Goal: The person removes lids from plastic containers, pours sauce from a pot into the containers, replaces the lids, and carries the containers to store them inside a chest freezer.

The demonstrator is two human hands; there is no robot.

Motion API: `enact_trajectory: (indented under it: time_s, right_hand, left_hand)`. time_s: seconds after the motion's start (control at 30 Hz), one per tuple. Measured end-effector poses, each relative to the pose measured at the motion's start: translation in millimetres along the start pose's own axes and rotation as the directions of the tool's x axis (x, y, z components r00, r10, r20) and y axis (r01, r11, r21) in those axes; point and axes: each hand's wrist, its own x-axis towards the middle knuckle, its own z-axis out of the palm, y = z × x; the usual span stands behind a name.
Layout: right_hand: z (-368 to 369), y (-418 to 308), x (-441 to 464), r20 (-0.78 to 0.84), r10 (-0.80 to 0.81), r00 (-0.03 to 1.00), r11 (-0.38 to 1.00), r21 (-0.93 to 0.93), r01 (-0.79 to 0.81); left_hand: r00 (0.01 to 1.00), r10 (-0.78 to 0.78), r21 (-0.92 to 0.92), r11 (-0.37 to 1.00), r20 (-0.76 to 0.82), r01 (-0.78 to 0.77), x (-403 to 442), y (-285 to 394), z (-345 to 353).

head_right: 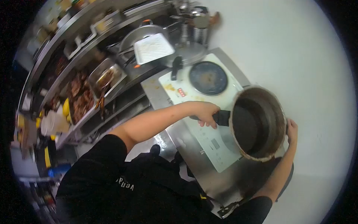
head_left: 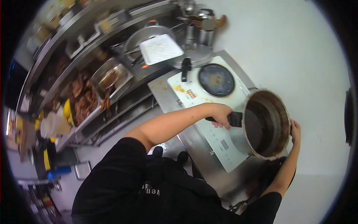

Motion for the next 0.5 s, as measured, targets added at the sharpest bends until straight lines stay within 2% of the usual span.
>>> enact_trajectory:
  time_s: [0.03, 0.07, 0.1, 0.13, 0.17, 0.23, 0.3, 0.37, 0.5]
  right_hand:
    - [3, -5, -1, -0.002, 0.02, 1.0, 0.998, 0.066, -0.02]
    - [5, -9, -2, -0.008, 0.047, 0.999, 0.991, 0.129, -0.045]
    - [8, -8, 3, 0.018, 0.035, 0.999, 0.993, 0.113, -0.037]
    - [12, -2, 8, -0.001, -0.018, 1.0, 0.966, 0.26, 0.018]
    - [13, 3, 13, -0.032, -0.063, 0.997, 0.913, 0.401, 0.071]
    - [14, -7, 10, -0.004, -0.048, 0.999, 0.904, 0.425, 0.045]
    - [12, -21, 6, 0.025, -0.04, 0.999, 0.895, 0.446, 0.025]
    - [12, -38, -1, 0.081, -0.011, 0.997, 0.946, 0.323, -0.015]
    - [34, -84, -14, 0.063, -0.12, 0.991, 0.947, 0.307, 0.095]
  left_hand:
    - [0.996, -0.001, -0.159, 0.987, 0.089, 0.015, 1, -7, 2]
    - [0.998, -0.015, -0.182, 0.983, 0.065, 0.027, -1, -9, 4]
    - [0.998, -0.048, -0.113, 0.992, 0.04, 0.052, -1, -6, 6]
    - [0.997, -0.073, -0.037, 0.997, 0.017, 0.074, -3, -4, 9]
    - [0.997, -0.073, -0.053, 0.996, 0.008, 0.073, -6, -2, 11]
    - [0.987, -0.126, 0.098, 0.986, -0.102, 0.136, -19, 0, 17]
    - [0.982, -0.104, 0.09, 0.989, -0.156, 0.119, -26, -9, 30]
    - [0.969, -0.097, 0.083, 0.989, -0.228, 0.119, -46, -14, 39]
    - [0.948, -0.067, 0.054, 0.995, -0.311, 0.088, -105, -17, 46]
